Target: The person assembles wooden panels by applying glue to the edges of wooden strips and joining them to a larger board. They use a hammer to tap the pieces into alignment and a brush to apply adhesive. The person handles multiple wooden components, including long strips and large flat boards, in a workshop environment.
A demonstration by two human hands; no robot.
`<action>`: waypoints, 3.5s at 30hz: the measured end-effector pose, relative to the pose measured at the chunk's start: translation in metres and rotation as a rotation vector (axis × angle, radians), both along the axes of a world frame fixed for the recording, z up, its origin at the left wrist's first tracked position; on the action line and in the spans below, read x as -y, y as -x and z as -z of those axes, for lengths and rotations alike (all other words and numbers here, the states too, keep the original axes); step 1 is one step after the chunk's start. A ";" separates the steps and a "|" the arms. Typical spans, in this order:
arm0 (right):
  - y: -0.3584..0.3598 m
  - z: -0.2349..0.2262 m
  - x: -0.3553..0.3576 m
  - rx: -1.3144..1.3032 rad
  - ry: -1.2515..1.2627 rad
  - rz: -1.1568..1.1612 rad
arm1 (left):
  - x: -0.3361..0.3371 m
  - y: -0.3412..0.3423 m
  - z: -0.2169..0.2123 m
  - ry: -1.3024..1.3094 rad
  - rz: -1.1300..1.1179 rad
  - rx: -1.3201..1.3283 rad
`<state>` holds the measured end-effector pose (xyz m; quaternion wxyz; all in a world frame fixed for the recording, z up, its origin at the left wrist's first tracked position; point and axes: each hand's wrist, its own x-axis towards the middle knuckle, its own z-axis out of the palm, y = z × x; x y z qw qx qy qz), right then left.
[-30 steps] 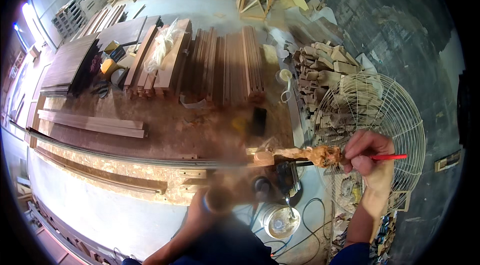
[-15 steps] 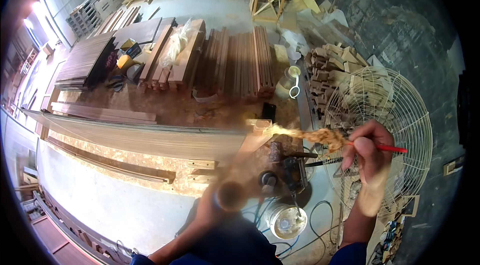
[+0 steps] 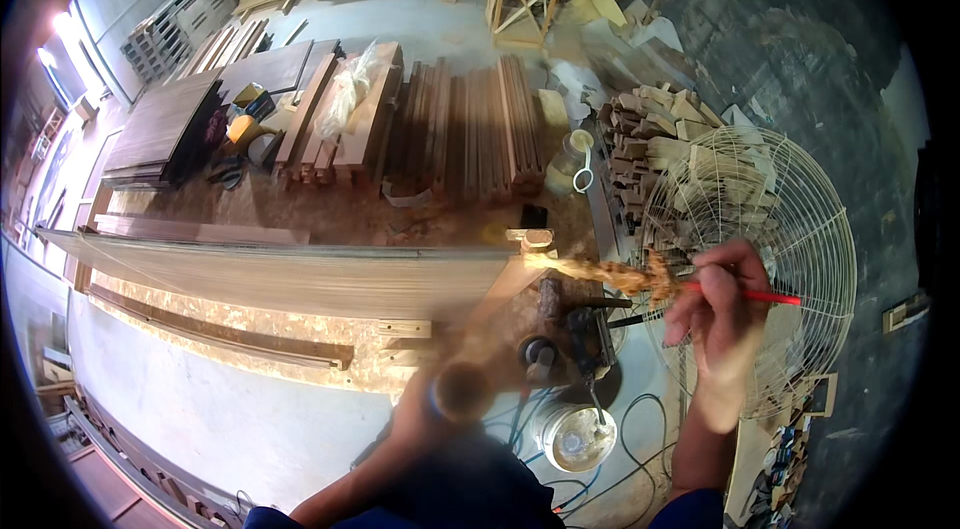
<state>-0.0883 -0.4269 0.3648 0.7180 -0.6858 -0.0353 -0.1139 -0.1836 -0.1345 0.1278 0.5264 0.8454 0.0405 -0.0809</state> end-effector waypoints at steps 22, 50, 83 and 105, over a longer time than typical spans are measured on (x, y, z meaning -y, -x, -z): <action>0.008 -0.002 0.002 0.148 0.108 0.133 | -0.003 -0.010 -0.009 0.005 0.008 -0.047; -0.090 -0.042 0.046 -0.014 0.280 -0.424 | 0.018 -0.024 -0.023 0.030 -0.030 -0.133; 0.120 0.056 -0.679 -0.213 0.233 -0.792 | -0.591 0.185 -0.036 -0.011 -0.922 0.379; -0.050 -0.017 -0.749 -0.010 -0.055 -0.499 | -0.746 0.054 -0.068 0.106 -0.549 0.023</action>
